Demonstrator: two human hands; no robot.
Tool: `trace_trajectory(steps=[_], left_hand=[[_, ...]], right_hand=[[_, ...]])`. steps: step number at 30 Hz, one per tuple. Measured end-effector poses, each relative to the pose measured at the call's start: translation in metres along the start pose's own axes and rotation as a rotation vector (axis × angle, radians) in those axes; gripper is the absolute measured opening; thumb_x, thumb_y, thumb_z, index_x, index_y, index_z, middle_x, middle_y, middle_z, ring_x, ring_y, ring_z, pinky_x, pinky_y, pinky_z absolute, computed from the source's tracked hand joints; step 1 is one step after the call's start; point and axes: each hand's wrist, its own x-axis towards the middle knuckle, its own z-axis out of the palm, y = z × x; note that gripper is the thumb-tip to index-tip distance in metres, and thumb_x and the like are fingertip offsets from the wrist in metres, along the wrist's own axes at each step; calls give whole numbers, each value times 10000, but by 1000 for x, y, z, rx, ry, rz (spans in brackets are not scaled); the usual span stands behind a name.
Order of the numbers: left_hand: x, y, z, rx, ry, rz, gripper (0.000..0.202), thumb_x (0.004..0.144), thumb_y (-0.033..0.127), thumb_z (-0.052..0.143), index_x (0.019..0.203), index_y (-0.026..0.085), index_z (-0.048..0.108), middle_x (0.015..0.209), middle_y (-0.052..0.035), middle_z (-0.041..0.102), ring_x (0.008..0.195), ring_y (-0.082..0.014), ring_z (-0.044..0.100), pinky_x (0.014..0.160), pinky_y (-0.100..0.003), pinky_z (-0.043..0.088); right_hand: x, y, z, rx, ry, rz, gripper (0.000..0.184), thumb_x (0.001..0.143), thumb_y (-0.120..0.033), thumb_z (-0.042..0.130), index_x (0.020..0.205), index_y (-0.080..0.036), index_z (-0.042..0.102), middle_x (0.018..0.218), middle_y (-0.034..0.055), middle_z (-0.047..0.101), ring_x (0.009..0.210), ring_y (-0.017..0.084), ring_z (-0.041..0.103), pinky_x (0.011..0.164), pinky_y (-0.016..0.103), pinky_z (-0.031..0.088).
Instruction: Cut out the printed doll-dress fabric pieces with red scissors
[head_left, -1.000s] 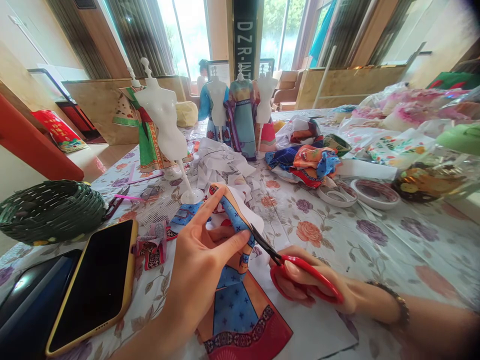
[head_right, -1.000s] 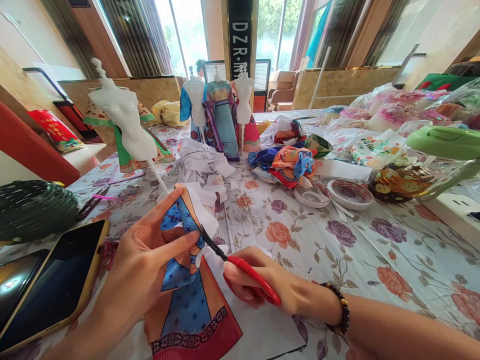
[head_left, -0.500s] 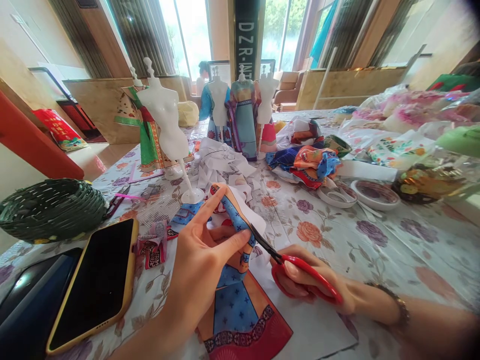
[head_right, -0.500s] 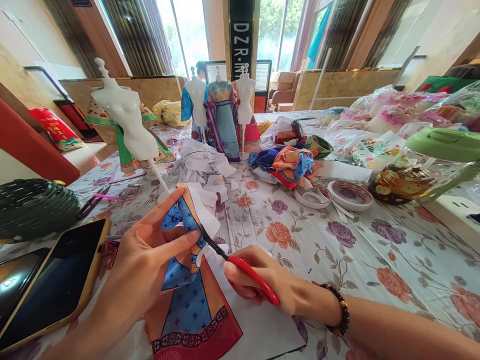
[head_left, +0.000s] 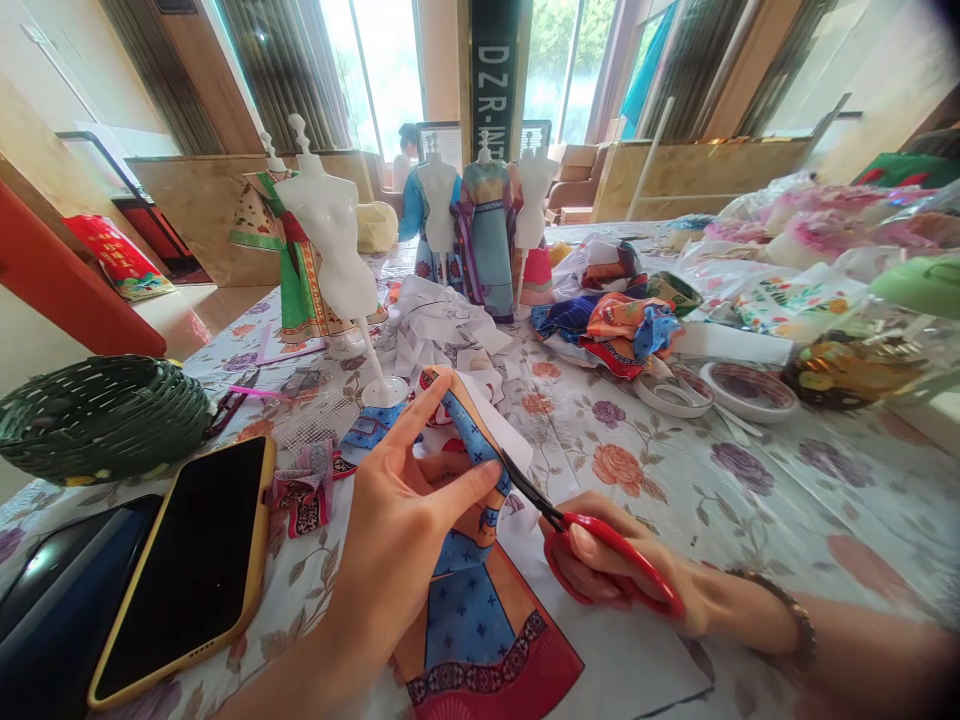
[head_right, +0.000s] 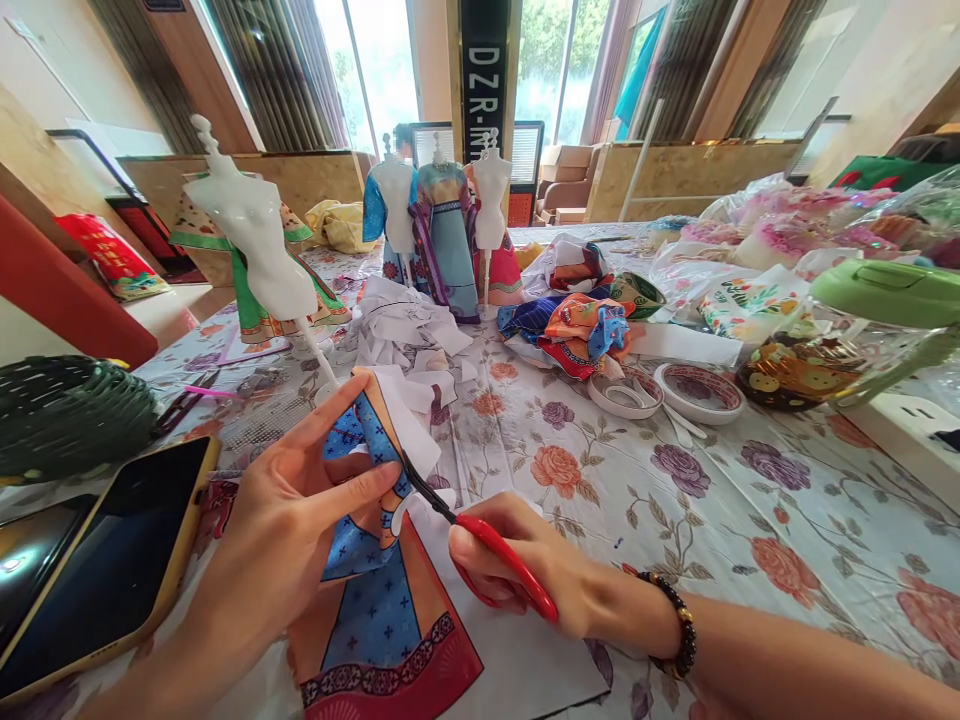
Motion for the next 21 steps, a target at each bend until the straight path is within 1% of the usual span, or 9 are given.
trace_trajectory(steps=[4, 9, 12, 17, 21], left_hand=[[0, 1, 1, -10, 0, -13, 771, 647, 147, 816, 1356, 311, 561, 737, 19, 682, 522, -97, 580, 486, -213, 564], [-1, 2, 0, 5, -7, -15, 769, 666, 165, 814, 1367, 329, 546, 697, 24, 668, 540, -107, 581, 463, -200, 541], [-1, 2, -1, 21, 1, -14, 785, 658, 158, 817, 1372, 329, 540, 703, 20, 663, 545, -119, 587, 445, -205, 536], [0, 0, -2, 40, -20, 9, 747, 674, 158, 806, 1355, 335, 556, 767, 12, 679, 552, -111, 581, 444, -205, 542], [0, 0, -2, 33, -26, -2, 765, 673, 153, 804, 1368, 340, 544, 692, 24, 669, 510, -110, 570, 410, -197, 532]], right_hand=[[1, -4, 4, -15, 29, 11, 579, 925, -646, 441, 570, -206, 316, 500, -60, 328, 465, 78, 274, 451, 265, 220], [3, -13, 8, -17, 55, 55, 623, 866, -710, 476, 537, -196, 349, 464, -61, 329, 427, 61, 285, 415, 244, 219], [3, -15, 6, -21, 29, 77, 626, 861, -704, 485, 523, -191, 364, 468, -53, 357, 406, 54, 315, 393, 226, 231], [1, -11, 1, -65, -40, 88, 631, 901, -700, 411, 537, -185, 400, 468, -34, 416, 420, 62, 333, 398, 211, 249], [1, -10, 0, -26, -63, 63, 635, 905, -698, 412, 532, -185, 392, 472, -31, 413, 416, 60, 338, 393, 205, 260]])
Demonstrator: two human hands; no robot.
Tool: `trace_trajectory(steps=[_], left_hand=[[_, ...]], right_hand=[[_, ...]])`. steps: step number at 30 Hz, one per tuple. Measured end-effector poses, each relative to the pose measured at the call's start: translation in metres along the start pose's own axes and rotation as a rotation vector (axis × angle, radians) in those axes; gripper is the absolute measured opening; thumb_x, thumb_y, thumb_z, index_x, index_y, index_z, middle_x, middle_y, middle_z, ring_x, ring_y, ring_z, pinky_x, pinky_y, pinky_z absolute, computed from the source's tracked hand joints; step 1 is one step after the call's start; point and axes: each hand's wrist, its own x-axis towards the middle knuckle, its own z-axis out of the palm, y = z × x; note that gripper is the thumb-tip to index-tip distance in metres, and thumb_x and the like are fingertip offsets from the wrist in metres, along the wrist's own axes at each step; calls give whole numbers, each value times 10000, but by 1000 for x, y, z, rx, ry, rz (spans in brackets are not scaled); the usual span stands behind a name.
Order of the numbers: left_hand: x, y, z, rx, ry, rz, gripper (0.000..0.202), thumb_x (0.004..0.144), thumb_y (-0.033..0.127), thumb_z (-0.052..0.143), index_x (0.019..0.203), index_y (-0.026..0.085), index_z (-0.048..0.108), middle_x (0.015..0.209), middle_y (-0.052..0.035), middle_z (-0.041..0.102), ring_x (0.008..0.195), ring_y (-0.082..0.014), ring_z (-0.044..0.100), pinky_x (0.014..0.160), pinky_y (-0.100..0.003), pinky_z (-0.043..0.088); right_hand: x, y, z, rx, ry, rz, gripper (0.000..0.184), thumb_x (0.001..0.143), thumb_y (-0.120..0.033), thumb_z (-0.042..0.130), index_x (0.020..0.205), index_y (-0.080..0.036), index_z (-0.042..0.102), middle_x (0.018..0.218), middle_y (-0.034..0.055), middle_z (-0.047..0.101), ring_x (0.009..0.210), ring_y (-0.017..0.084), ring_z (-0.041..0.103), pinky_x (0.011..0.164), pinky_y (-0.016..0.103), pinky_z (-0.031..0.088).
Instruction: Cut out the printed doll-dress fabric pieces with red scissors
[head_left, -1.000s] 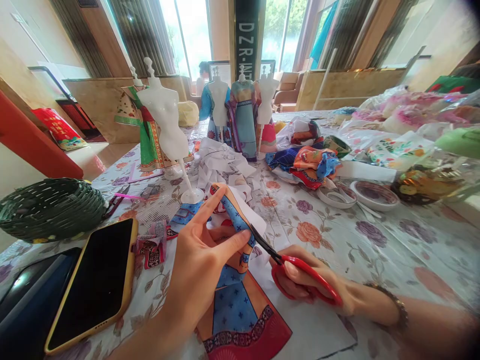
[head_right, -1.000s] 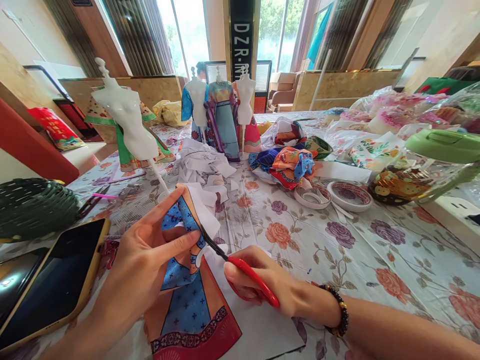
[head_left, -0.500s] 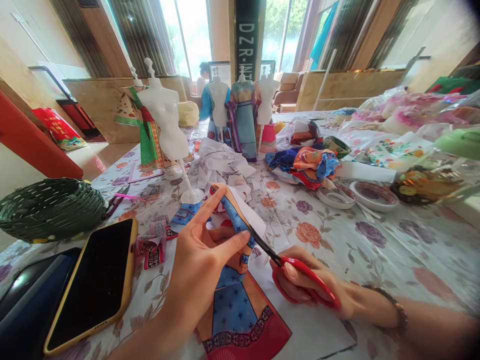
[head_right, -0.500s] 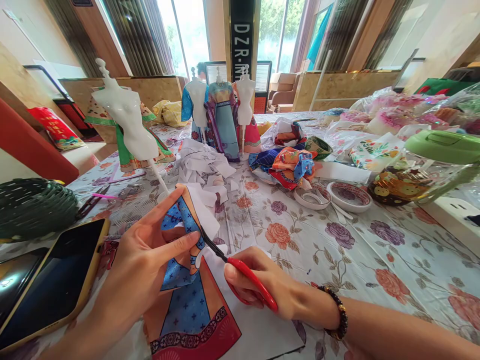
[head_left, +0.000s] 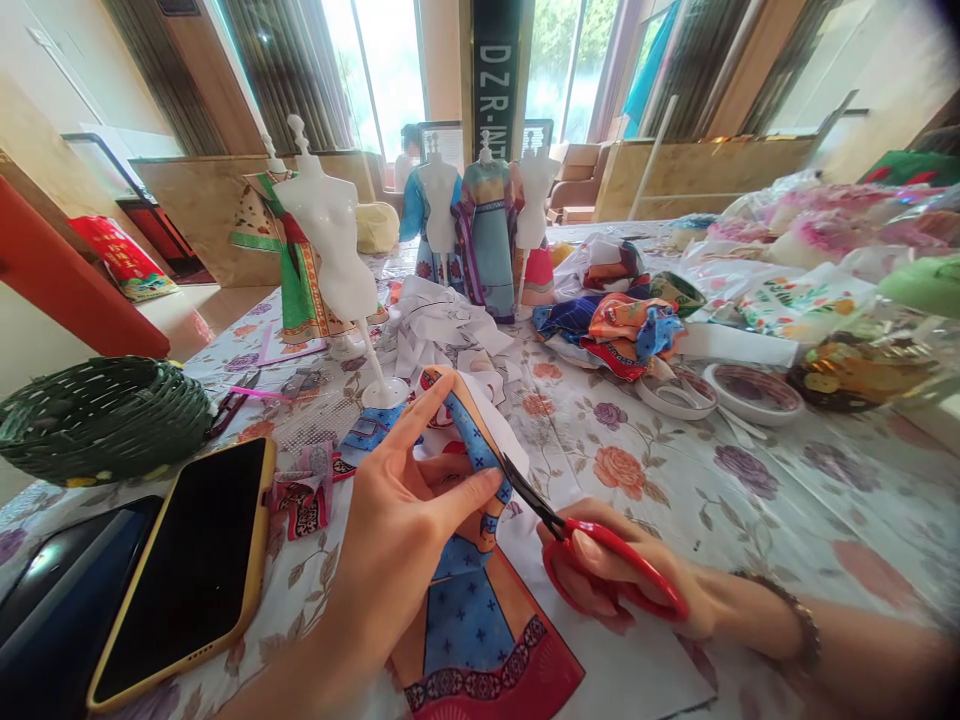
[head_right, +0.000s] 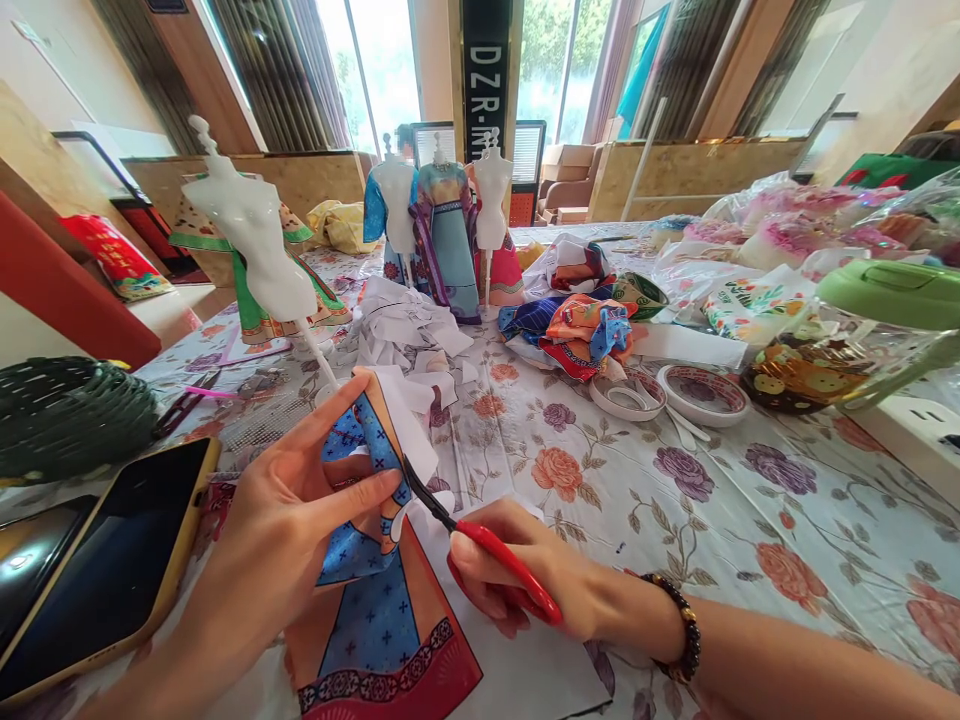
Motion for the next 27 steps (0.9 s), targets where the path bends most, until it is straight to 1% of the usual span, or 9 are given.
trace_trajectory(steps=[3, 5, 11, 14, 17, 21, 24, 27], left_hand=[[-1, 1, 1, 26, 12, -17, 777, 656, 145, 809, 1366, 328, 552, 634, 23, 667, 499, -118, 582, 416, -192, 536], [-2, 1, 1, 38, 17, -29, 777, 652, 145, 809, 1365, 325, 557, 634, 14, 679, 504, -125, 597, 423, -190, 539], [-1, -1, 1, 18, 17, -35, 800, 645, 148, 815, 1373, 342, 545, 677, 2, 702, 503, -133, 606, 422, -207, 543], [0, 0, 1, 0, 32, -11, 743, 644, 170, 825, 1332, 325, 589, 731, 5, 704, 498, -118, 601, 457, -227, 568], [0, 2, 1, -13, 50, -15, 682, 665, 190, 821, 1303, 311, 614, 724, 18, 698, 479, -102, 598, 465, -213, 566], [1, 2, 0, -26, 52, 2, 656, 699, 180, 800, 1306, 332, 606, 750, 27, 710, 476, -98, 609, 439, -195, 554], [1, -1, 0, -30, 60, 21, 655, 693, 176, 804, 1299, 335, 613, 801, 18, 725, 500, -112, 628, 445, -212, 570], [1, -2, 0, -13, 75, 20, 656, 680, 183, 816, 1289, 338, 625, 826, 12, 736, 503, -113, 635, 446, -208, 571]], right_hand=[[1, -3, 1, 16, -8, -12, 623, 917, -672, 422, 532, -184, 380, 478, -32, 414, 413, 57, 338, 390, 198, 256], [2, -5, 1, 28, -5, -9, 620, 919, -667, 426, 534, -184, 372, 479, -34, 412, 408, 54, 334, 388, 196, 253], [2, -4, 1, 60, 14, 8, 625, 906, -677, 445, 530, -183, 371, 482, -45, 393, 402, 51, 327, 379, 195, 245], [2, -3, 2, 57, 10, 6, 625, 899, -677, 456, 523, -183, 380, 479, -41, 397, 396, 53, 327, 374, 200, 249], [3, -4, 3, 77, 8, 10, 621, 875, -692, 480, 528, -186, 380, 486, -45, 381, 400, 54, 334, 377, 201, 251], [2, -7, 3, 26, 17, 52, 646, 863, -729, 454, 525, -183, 383, 480, -41, 392, 409, 54, 337, 395, 205, 257], [1, -9, 3, 24, 8, 89, 640, 867, -728, 449, 540, -180, 394, 500, -35, 405, 427, 56, 345, 407, 206, 271], [0, -10, 3, 47, -5, 95, 621, 867, -711, 472, 555, -181, 386, 516, -38, 403, 430, 52, 350, 410, 201, 272]])
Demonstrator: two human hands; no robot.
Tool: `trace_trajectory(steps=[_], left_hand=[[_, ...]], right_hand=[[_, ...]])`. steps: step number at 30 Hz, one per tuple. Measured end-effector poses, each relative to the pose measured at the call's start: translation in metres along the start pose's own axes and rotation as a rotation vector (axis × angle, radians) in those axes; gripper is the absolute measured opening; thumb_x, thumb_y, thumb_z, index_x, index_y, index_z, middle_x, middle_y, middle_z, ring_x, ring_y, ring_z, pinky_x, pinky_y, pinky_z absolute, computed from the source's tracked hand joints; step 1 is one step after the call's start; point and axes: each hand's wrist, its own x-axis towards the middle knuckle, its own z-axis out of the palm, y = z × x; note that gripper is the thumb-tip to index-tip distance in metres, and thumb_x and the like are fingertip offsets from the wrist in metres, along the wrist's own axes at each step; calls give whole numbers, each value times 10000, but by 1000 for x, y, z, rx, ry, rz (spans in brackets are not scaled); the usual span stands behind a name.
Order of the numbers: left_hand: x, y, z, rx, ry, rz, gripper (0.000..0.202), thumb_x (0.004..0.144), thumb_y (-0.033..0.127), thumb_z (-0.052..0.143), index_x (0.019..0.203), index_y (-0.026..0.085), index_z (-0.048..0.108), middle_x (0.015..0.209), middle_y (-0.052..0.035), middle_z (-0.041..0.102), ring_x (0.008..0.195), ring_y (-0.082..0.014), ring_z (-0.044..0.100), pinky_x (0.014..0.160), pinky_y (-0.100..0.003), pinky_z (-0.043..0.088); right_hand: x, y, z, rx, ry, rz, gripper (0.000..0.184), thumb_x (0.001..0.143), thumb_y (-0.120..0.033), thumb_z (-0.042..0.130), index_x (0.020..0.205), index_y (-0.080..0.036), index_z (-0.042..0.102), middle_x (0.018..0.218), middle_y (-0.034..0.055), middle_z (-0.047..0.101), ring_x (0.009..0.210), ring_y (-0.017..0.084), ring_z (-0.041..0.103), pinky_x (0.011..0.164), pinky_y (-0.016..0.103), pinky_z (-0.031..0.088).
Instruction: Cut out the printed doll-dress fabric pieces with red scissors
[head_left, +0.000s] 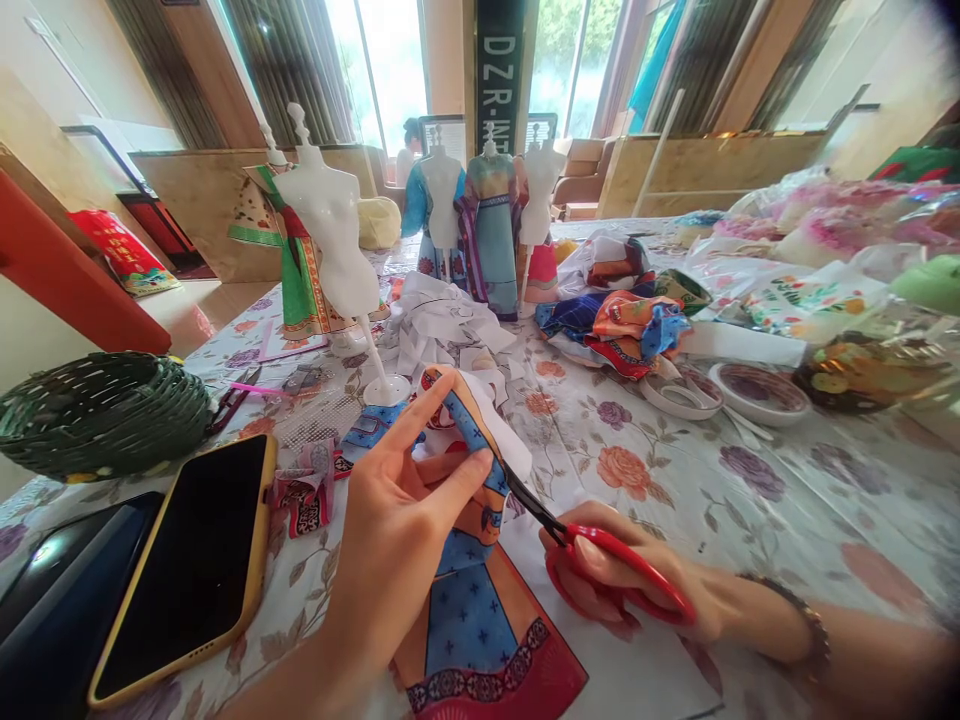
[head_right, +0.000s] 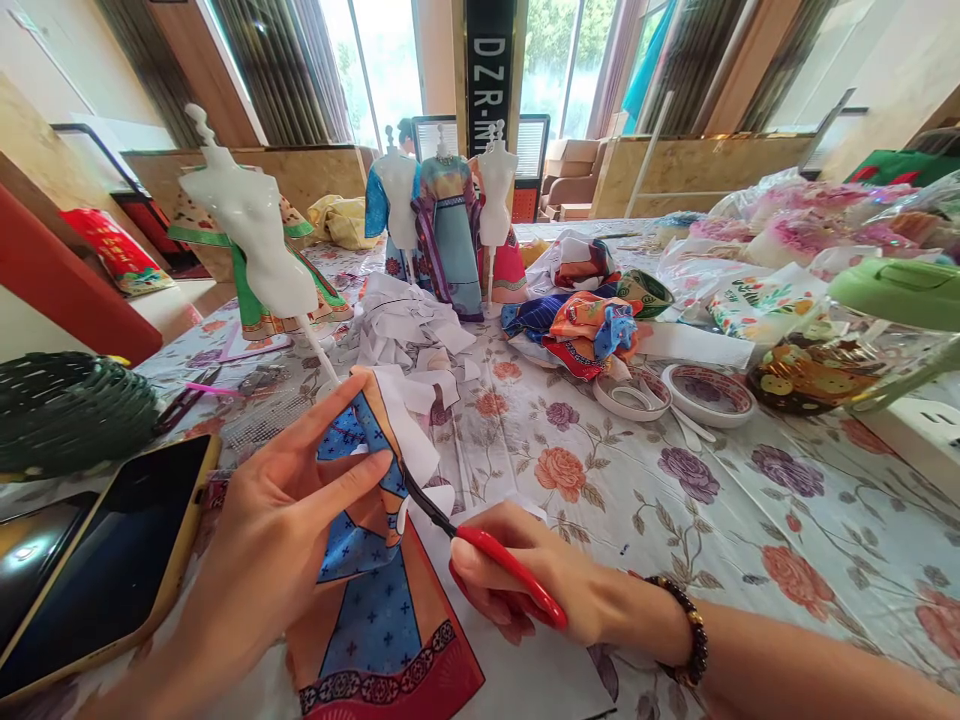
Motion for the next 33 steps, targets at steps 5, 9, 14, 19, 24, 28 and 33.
trace_trajectory(steps=[5, 9, 14, 19, 24, 28, 33], left_hand=[[-1, 1, 2, 2, 3, -2, 633, 667, 174, 828, 1246, 358, 652, 836, 22, 745, 512, -107, 643, 474, -209, 581], [-2, 2, 3, 2, -6, -26, 669, 662, 174, 832, 1276, 352, 633, 715, 29, 726, 457, -90, 600, 448, -188, 556], [-4, 2, 4, 2, 8, -46, 680, 643, 171, 842, 1269, 345, 641, 636, 45, 687, 403, -80, 569, 402, -162, 512], [-3, 3, 5, 8, 16, -46, 670, 635, 175, 846, 1251, 354, 652, 658, 51, 675, 395, -77, 562, 383, -164, 499], [-4, 4, 6, 11, 12, -34, 671, 640, 168, 844, 1260, 333, 649, 676, 45, 675, 401, -74, 566, 390, -157, 499], [-4, 4, 6, 15, 6, -32, 671, 653, 167, 836, 1272, 334, 639, 658, 48, 679, 405, -69, 571, 396, -136, 490], [-3, 4, 4, 1, 5, -45, 694, 639, 160, 842, 1279, 332, 635, 604, 59, 666, 398, -71, 575, 404, -126, 492]], right_hand=[[1, 0, 1, 12, 9, -14, 626, 853, -715, 488, 548, -175, 402, 512, -40, 404, 423, 49, 361, 411, 193, 284], [2, 2, 1, 42, 19, -34, 615, 844, -716, 506, 564, -181, 388, 530, -40, 403, 429, 52, 368, 398, 189, 284], [1, 8, 0, 39, 34, -47, 598, 867, -695, 495, 573, -187, 374, 534, -44, 385, 435, 57, 348, 393, 194, 254], [-1, 15, -2, -1, 38, -69, 565, 916, -643, 462, 595, -184, 384, 541, -47, 390, 440, 56, 335, 423, 216, 252], [-2, 14, -3, -79, 84, -56, 586, 934, -650, 419, 581, -183, 384, 538, -44, 387, 458, 66, 331, 446, 237, 247], [-1, 11, -1, -98, 93, -81, 598, 928, -665, 408, 567, -192, 344, 538, -45, 364, 459, 69, 320, 441, 237, 233], [-2, 11, 0, -122, 73, -114, 589, 947, -647, 375, 572, -196, 329, 554, -45, 362, 472, 74, 317, 446, 224, 233]])
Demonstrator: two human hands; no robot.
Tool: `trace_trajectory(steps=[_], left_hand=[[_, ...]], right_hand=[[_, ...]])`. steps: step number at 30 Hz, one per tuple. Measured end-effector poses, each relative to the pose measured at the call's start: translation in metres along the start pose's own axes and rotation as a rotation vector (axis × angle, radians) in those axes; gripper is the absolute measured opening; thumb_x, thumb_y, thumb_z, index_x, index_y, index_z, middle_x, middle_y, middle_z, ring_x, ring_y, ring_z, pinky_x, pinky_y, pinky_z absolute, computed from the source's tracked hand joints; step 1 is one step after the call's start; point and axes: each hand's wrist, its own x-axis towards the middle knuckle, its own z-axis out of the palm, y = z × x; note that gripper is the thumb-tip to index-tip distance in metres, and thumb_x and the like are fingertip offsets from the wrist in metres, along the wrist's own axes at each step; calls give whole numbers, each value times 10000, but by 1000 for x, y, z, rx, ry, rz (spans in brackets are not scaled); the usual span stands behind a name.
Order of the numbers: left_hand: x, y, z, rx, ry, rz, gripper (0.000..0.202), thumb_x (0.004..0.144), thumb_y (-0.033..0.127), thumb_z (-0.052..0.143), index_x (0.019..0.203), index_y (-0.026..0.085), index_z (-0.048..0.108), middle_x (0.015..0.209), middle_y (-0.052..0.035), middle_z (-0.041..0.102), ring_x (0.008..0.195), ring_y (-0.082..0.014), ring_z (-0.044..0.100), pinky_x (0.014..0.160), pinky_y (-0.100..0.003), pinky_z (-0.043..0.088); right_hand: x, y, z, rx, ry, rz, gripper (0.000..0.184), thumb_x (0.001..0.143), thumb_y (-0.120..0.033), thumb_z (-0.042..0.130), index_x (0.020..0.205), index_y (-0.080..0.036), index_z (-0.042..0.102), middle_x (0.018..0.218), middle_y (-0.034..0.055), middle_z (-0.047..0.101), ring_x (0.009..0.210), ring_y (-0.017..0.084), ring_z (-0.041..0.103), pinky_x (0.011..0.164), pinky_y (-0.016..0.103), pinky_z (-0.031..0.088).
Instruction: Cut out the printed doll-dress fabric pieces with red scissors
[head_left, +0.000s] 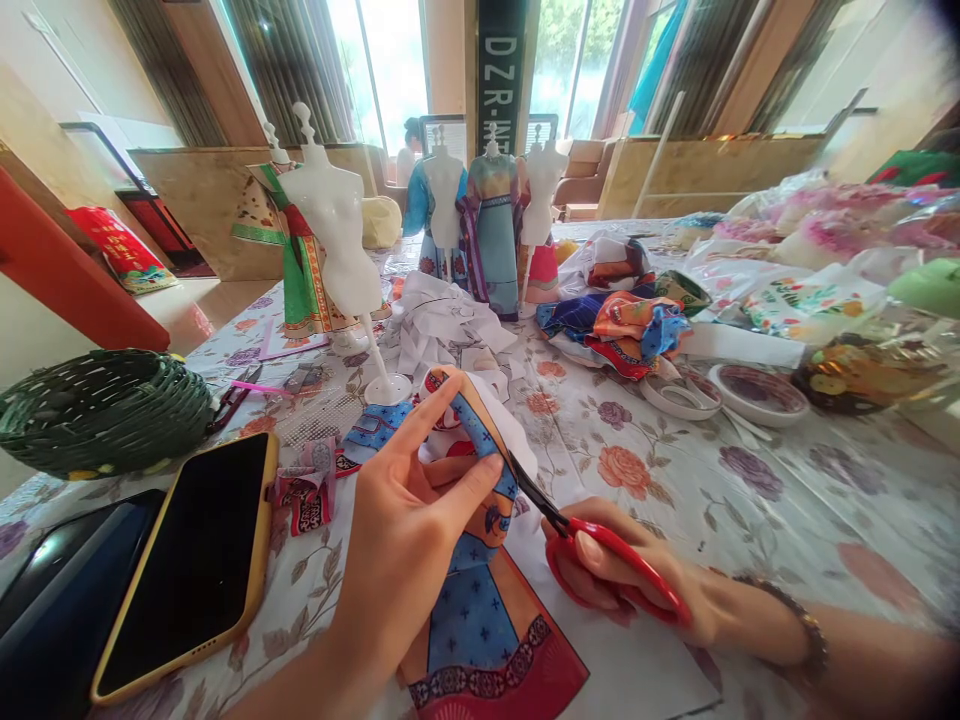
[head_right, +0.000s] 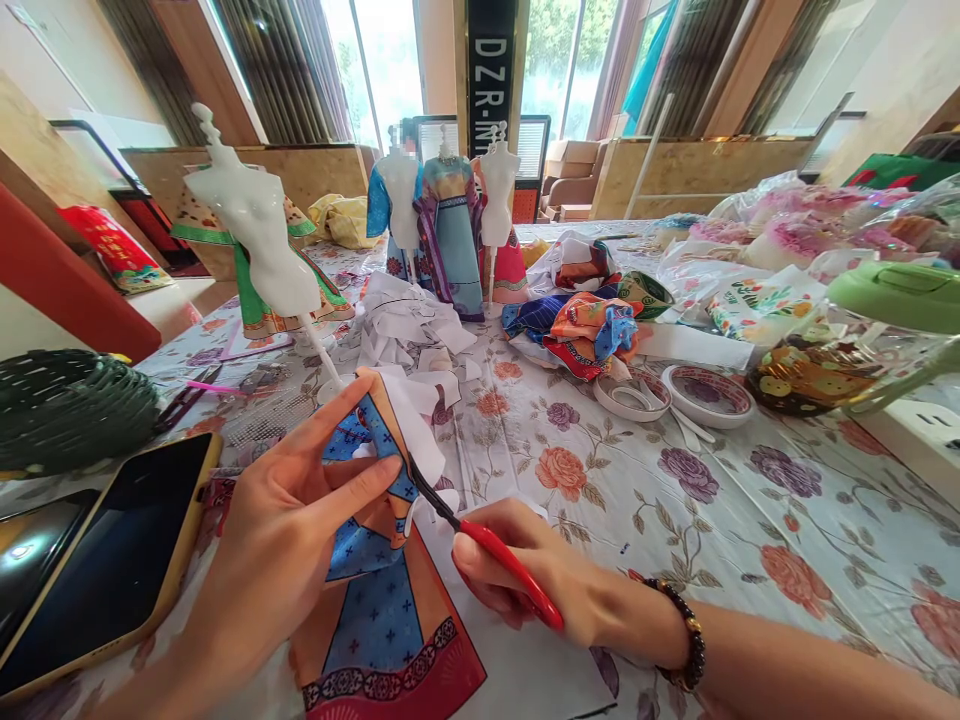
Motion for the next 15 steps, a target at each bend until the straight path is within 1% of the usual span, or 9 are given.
trace_trajectory(steps=[3, 8, 13, 15], left_hand=[[-1, 0, 0, 5, -3, 6, 697, 647, 158, 834, 1289, 331, 626, 608, 56, 670, 408, -73, 581, 420, -129, 503], [-3, 1, 0, 36, -6, 3, 683, 684, 164, 811, 1315, 325, 605, 641, 43, 682, 415, -76, 581, 426, -147, 515], [-2, 2, 0, 33, -2, 10, 699, 673, 157, 818, 1318, 321, 603, 627, 44, 675, 412, -84, 583, 424, -162, 524], [-1, 1, 1, 27, -4, 9, 693, 672, 158, 820, 1311, 325, 609, 632, 40, 680, 417, -85, 586, 422, -156, 518]], right_hand=[[-1, 2, 0, -13, 7, 4, 575, 957, -630, 369, 580, -197, 333, 557, -44, 369, 483, 78, 326, 460, 223, 248], [0, 4, 0, 14, 32, 1, 548, 955, -616, 390, 599, -203, 342, 531, -51, 362, 455, 74, 304, 450, 240, 238], [0, 5, 0, 11, 28, -18, 531, 963, -595, 398, 606, -208, 323, 520, -56, 346, 468, 84, 284, 461, 255, 229], [0, 2, 1, 10, 30, 5, 546, 949, -608, 421, 596, -206, 313, 530, -52, 348, 473, 82, 272, 458, 263, 215]])
